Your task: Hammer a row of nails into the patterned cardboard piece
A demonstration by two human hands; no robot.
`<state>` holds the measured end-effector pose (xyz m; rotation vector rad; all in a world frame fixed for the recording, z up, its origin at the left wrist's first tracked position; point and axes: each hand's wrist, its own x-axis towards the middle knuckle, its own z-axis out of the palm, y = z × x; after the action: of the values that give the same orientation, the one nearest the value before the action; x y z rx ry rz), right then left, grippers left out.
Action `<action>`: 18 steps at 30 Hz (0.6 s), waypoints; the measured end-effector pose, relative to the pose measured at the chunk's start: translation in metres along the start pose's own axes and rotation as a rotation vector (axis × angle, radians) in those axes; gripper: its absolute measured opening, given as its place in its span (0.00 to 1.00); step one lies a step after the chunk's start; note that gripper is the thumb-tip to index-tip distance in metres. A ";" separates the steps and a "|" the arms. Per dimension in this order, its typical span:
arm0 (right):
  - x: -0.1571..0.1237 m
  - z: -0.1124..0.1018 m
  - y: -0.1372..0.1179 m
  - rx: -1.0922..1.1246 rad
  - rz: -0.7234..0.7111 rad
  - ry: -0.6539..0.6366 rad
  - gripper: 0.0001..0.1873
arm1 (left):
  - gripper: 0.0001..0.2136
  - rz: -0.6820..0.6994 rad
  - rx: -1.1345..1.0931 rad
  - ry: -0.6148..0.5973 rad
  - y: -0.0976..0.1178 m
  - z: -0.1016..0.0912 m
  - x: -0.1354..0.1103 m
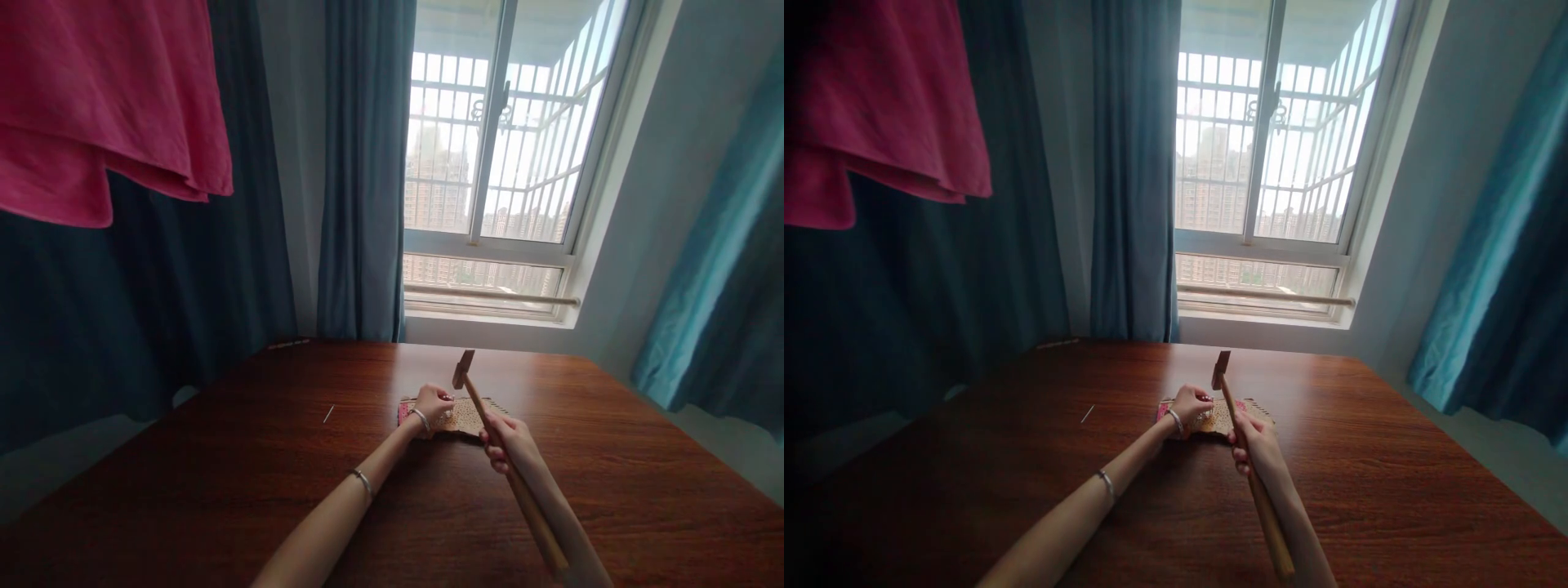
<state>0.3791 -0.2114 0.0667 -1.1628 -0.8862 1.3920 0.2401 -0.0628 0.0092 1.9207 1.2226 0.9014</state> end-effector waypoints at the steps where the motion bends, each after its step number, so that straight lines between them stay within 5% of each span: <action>1: 0.000 0.000 0.000 -0.012 0.013 0.003 0.21 | 0.10 -0.002 -0.004 -0.001 -0.001 0.000 0.000; 18: -0.002 0.001 -0.007 0.016 0.034 0.007 0.21 | 0.09 -0.019 -0.024 -0.015 -0.001 0.001 0.001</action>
<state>0.3798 -0.2123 0.0743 -1.1751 -0.8525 1.4190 0.2409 -0.0622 0.0083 1.8909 1.2142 0.8865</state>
